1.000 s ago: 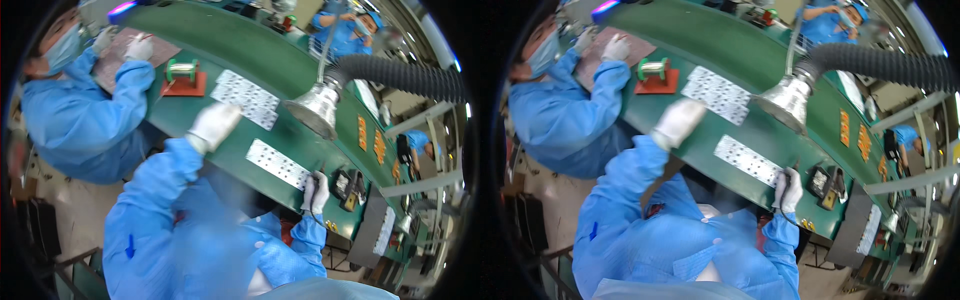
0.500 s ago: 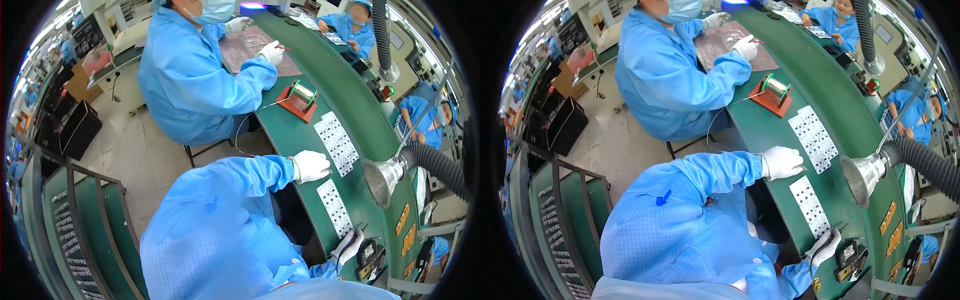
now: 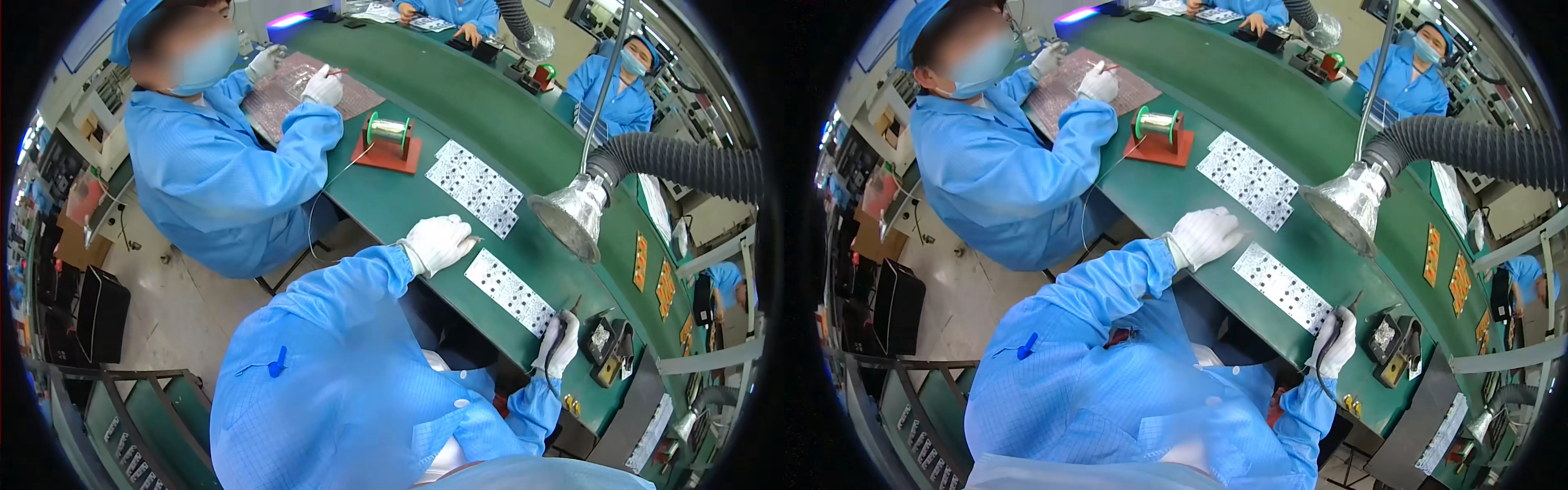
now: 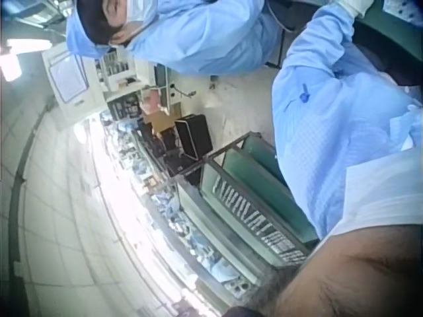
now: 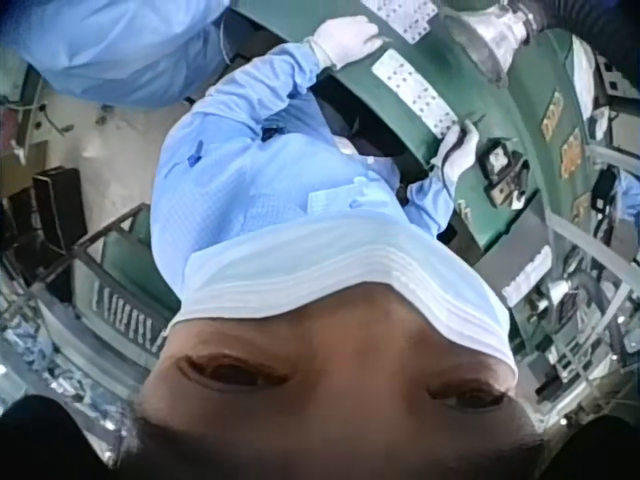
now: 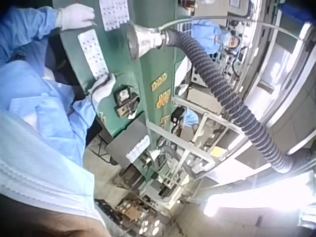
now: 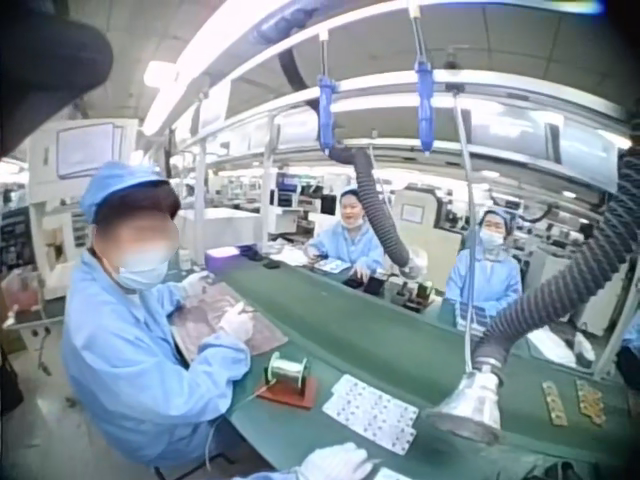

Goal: Manually soldering electronic components onto circuit boards at an assembly station.

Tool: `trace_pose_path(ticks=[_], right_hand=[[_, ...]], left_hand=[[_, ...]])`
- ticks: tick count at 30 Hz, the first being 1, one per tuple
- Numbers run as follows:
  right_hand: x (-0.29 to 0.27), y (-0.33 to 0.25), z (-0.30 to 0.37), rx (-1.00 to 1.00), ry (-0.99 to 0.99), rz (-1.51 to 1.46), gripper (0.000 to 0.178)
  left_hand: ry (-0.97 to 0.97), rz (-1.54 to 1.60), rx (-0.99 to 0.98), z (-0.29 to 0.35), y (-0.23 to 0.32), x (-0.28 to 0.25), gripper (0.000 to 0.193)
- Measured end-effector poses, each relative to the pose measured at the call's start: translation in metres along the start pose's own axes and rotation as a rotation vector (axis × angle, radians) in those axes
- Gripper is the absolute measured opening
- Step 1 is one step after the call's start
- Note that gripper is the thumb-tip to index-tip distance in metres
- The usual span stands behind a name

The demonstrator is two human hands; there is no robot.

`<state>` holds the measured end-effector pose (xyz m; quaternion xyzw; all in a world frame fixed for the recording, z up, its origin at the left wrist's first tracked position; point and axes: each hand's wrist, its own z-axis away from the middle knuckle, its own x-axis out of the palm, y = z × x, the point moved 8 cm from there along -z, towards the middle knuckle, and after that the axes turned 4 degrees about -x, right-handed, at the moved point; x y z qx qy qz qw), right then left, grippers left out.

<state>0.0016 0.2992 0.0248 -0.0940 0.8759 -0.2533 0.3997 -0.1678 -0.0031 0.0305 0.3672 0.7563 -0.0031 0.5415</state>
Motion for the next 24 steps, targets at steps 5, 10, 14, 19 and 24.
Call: trace_pose_path(ticks=[5, 10, 14, 19, 24], right_hand=[[-0.002, 0.002, 0.003, 0.031, -0.003, 0.018, 0.016], [0.002, 0.001, -0.001, -0.017, -0.01, 0.024, 0.014], [-0.005, -0.008, -0.002, -0.016, 0.012, 0.02, 0.014], [-0.002, -0.012, -0.006, -0.083, 0.022, 0.023, 0.015], [-0.002, -0.013, -0.005, 0.049, -0.036, -0.028, 0.016]], left_hand=[[0.021, -0.009, 0.009, 0.004, 0.0, 0.002, 0.03], [0.087, 0.007, 0.047, 0.004, 0.002, -0.005, 0.027], [0.026, -0.011, 0.051, -0.002, 0.002, -0.001, 0.028], [0.046, -0.002, 0.03, -0.005, -0.001, 0.001, 0.027], [-0.116, 0.027, -0.066, 0.0, -0.006, 0.002, 0.03]])
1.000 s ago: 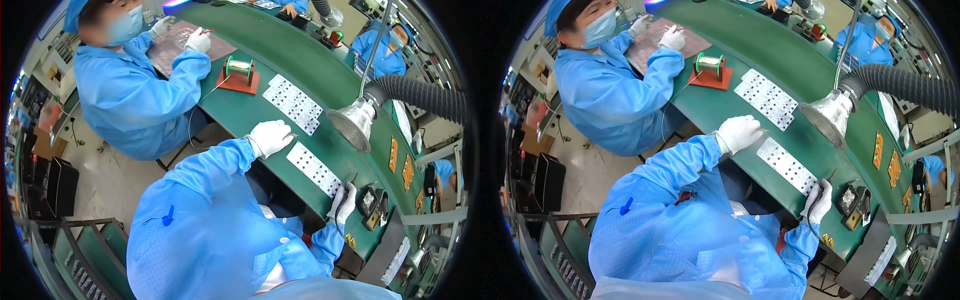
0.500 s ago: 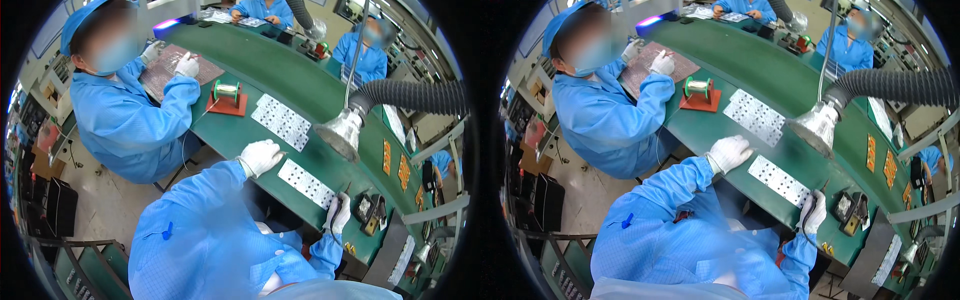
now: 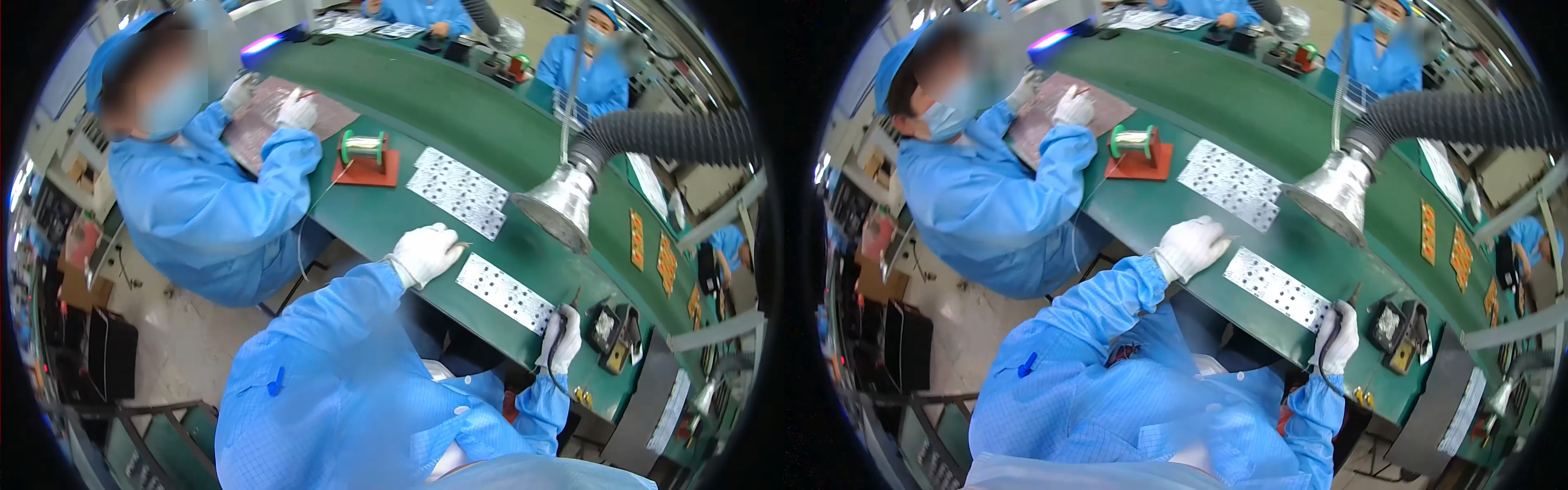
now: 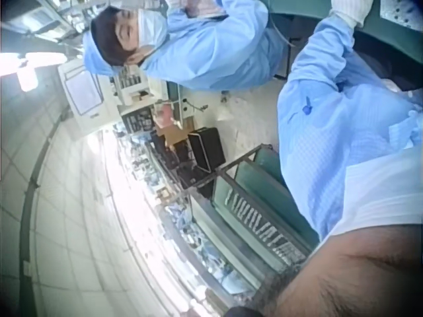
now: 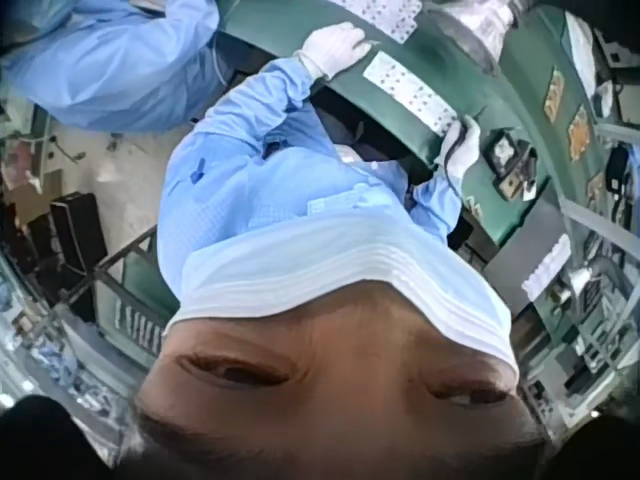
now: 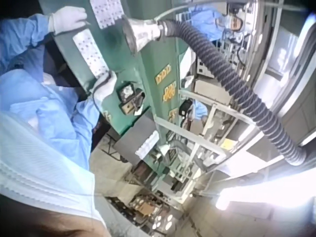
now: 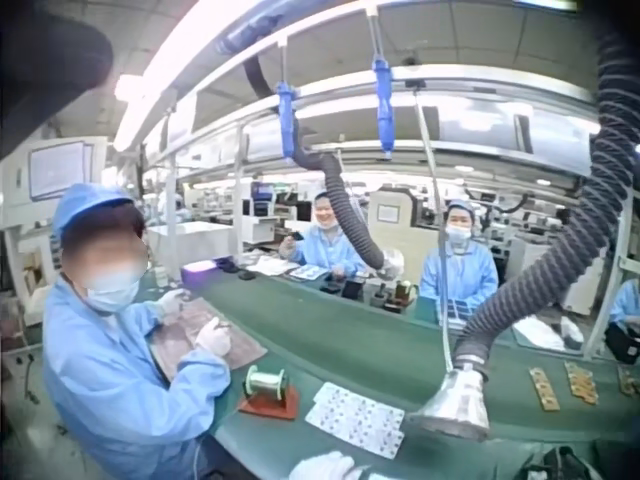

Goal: Manually soldering electronic components onto circuit boards at an assembly station.

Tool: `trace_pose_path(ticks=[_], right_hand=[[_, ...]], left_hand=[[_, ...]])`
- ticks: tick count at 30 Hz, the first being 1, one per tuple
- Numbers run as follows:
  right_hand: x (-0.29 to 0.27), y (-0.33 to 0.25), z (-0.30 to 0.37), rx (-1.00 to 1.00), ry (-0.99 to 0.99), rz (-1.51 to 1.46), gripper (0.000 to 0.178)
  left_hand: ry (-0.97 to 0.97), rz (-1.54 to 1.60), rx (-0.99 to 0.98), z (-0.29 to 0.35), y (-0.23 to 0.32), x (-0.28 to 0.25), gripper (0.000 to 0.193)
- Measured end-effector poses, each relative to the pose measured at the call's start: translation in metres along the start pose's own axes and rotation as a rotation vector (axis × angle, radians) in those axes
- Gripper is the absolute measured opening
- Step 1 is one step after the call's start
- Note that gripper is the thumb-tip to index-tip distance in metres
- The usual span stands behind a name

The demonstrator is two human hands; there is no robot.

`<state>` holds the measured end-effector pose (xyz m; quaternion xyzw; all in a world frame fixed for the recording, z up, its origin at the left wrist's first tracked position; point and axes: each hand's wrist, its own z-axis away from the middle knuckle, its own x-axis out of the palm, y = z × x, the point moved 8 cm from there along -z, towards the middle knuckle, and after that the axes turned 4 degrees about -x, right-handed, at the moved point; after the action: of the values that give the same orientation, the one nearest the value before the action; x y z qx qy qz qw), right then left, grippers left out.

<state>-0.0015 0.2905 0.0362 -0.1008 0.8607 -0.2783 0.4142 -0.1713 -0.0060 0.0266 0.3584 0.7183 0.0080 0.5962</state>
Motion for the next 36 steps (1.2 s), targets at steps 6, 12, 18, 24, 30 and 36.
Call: trace_pose_path(ticks=[6, 12, 18, 24, 30, 36], right_hand=[[0.007, 0.042, 0.016, 0.217, -0.016, -0.289, 0.02], [-0.002, 0.022, 0.004, 0.007, 0.019, 0.071, 0.017], [0.006, 0.013, 0.009, -0.033, 0.024, 0.065, 0.019], [0.0, 0.012, 0.008, -0.04, 0.031, 0.057, 0.017], [-0.008, 0.009, -0.005, -0.123, 0.059, 0.031, 0.012], [-0.008, -0.013, -0.013, -0.209, 0.005, 0.051, 0.014]], left_hand=[[-0.026, 0.023, 0.048, -0.004, 0.011, 0.013, 0.028], [0.02, 0.006, 0.037, -0.007, 0.008, 0.001, 0.03], [0.056, -0.007, 0.045, 0.008, 0.002, -0.007, 0.031], [0.135, -0.019, 0.091, 0.0, 0.001, 0.003, 0.03], [0.095, 0.069, 0.015, -0.014, 0.009, 0.011, 0.03], [0.038, 0.104, -0.147, 0.002, 0.012, 0.013, 0.034]])
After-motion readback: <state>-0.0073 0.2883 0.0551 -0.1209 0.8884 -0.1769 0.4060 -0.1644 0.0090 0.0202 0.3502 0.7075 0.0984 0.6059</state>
